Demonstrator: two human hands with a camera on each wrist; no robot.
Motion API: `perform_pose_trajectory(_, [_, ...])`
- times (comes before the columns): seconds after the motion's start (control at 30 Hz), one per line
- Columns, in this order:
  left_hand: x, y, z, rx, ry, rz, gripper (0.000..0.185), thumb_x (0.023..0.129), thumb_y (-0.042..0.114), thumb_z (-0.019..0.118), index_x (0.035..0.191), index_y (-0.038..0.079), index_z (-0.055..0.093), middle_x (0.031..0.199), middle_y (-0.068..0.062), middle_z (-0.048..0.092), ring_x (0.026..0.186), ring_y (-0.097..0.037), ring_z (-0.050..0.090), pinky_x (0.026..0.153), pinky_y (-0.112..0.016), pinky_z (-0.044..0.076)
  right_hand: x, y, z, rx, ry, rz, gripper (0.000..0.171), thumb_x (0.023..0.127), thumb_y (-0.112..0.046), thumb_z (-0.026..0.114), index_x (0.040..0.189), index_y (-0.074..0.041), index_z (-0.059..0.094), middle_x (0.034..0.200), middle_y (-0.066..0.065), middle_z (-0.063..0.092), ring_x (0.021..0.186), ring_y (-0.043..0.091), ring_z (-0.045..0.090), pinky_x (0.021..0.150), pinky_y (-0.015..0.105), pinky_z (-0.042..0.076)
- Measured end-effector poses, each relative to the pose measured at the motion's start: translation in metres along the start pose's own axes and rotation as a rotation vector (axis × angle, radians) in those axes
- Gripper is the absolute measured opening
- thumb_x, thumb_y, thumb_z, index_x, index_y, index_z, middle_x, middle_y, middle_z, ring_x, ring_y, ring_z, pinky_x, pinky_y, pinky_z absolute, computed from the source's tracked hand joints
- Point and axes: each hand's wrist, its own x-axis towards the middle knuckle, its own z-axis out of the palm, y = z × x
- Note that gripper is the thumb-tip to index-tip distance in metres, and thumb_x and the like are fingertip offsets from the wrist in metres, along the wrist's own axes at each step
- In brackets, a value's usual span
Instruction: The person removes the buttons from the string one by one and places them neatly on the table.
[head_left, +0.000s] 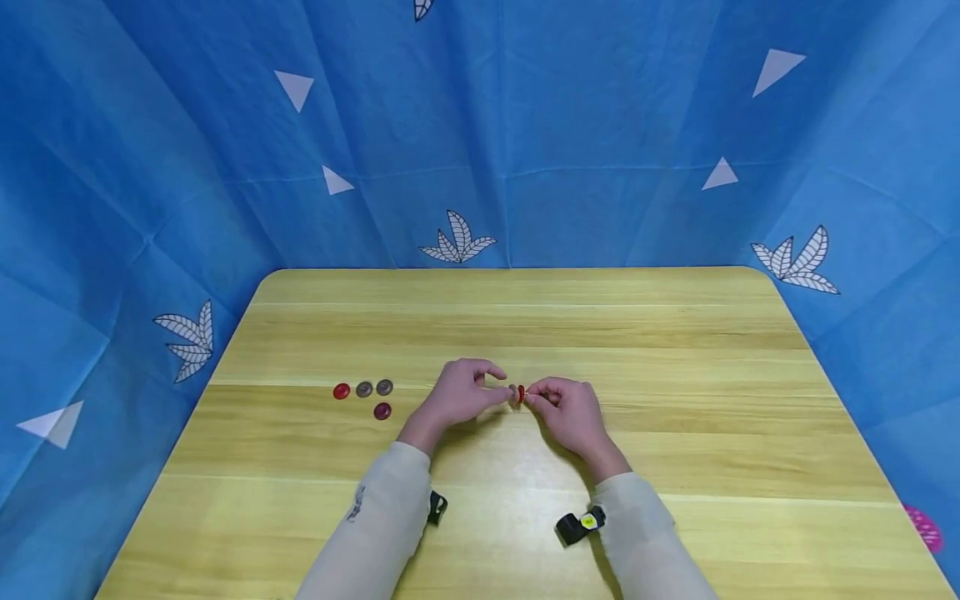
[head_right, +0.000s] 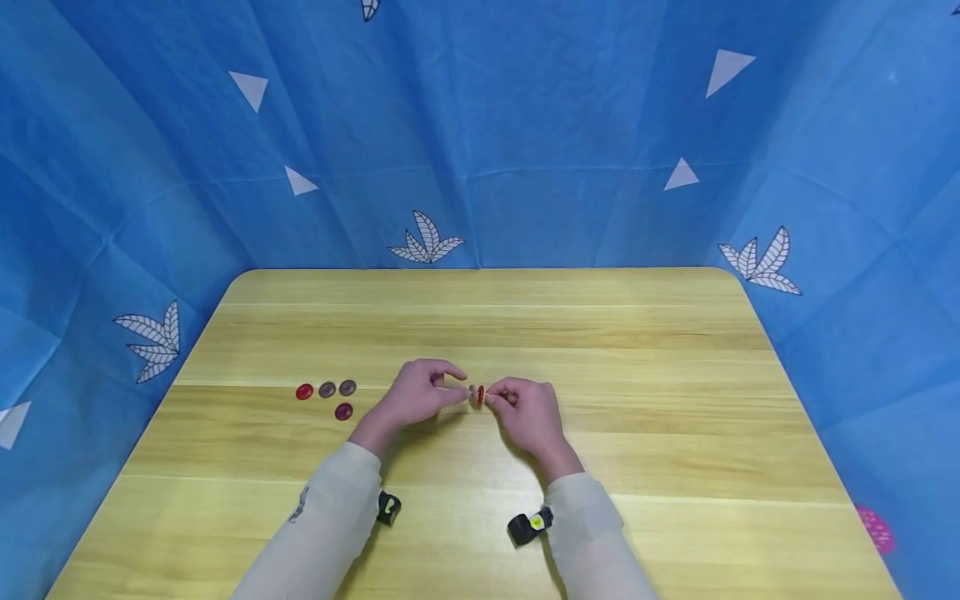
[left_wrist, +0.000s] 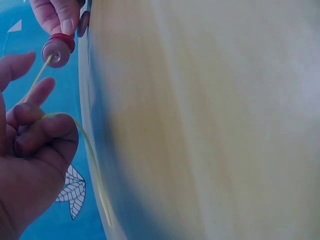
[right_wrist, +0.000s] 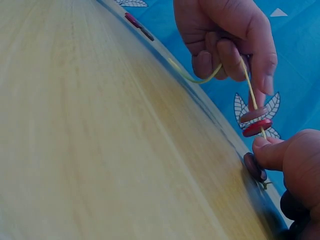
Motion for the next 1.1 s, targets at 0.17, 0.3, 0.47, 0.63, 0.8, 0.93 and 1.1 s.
perform_pose_trajectory(0.17, [0.0036,0.003,0.0042,0.069,-0.04,0.048,0.044,0.082,0.038,0.082,0.116,0.01,0.075,0.051,0.007,0.033,0.043,-0.01,0.03,0.047,-0.026,0.032,0.0001,-0.0007,-0.0003,0.004,0.004,-0.012,0.006,0.089,-0.012,0.077,0.084,-0.015,0.077,0.061,-0.016,0.061,0.052,0.007,0.05,0.059,0.032,0.044])
perform_pose_trajectory(0.3, [0.005,0.0062,0.0062,0.133,-0.04,0.06,0.037,0.081,0.04,0.083,0.107,0.014,0.078,0.048,0.007,0.047,0.041,-0.008,0.036,0.051,-0.027,0.041,0.0003,-0.0007,-0.0003,0.002,0.0,-0.002,0.006,0.089,-0.011,0.077,0.084,-0.014,0.077,0.062,-0.016,0.063,0.052,0.007,0.049,0.06,0.031,0.044])
perform_pose_trajectory(0.47, [0.0056,0.0088,0.0077,0.195,-0.023,0.028,0.025,0.082,0.041,0.082,0.095,0.019,0.08,0.055,0.011,0.063,0.041,-0.008,0.044,0.054,-0.029,0.043,0.0002,-0.0014,-0.0013,0.007,-0.013,0.007,0.004,0.09,-0.012,0.076,0.086,-0.013,0.077,0.064,-0.014,0.065,0.053,0.008,0.05,0.061,0.032,0.044])
perform_pose_trajectory(0.63, [0.0073,0.0079,0.0088,0.243,-0.007,0.042,0.019,0.082,0.038,0.082,0.091,0.021,0.08,0.051,0.015,0.058,0.04,-0.006,0.041,0.056,-0.029,0.041,0.0002,-0.0013,-0.0016,0.01,-0.018,-0.005,0.005,0.09,-0.014,0.076,0.087,-0.011,0.078,0.066,-0.013,0.065,0.055,0.009,0.051,0.062,0.033,0.045])
perform_pose_trajectory(0.8, [0.0065,0.0044,0.0083,0.232,-0.009,0.05,0.012,0.081,0.033,0.083,0.086,0.023,0.078,0.046,0.013,0.051,0.041,-0.006,0.035,0.051,-0.027,0.037,0.0007,-0.0013,-0.0012,0.01,-0.027,-0.006,0.01,0.091,-0.018,0.076,0.087,-0.009,0.078,0.064,-0.011,0.063,0.055,0.01,0.051,0.062,0.033,0.045])
perform_pose_trajectory(0.93, [0.0046,0.0013,0.0067,0.203,-0.009,0.047,0.01,0.082,0.03,0.083,0.088,0.024,0.078,0.045,0.01,0.046,0.04,-0.007,0.036,0.047,-0.026,0.035,0.0007,-0.001,-0.0011,0.01,-0.023,-0.009,0.008,0.091,-0.017,0.076,0.086,-0.011,0.078,0.06,-0.012,0.06,0.053,0.009,0.049,0.06,0.032,0.043])
perform_pose_trajectory(1.1, [0.0012,-0.0008,0.0035,0.166,-0.002,0.025,0.015,0.082,0.031,0.082,0.093,0.022,0.079,0.05,0.006,0.052,0.042,-0.008,0.04,0.047,-0.027,0.038,0.0009,-0.0009,-0.0007,0.005,-0.016,-0.012,0.006,0.09,-0.014,0.077,0.084,-0.016,0.077,0.058,-0.014,0.058,0.05,0.009,0.046,0.057,0.031,0.042])
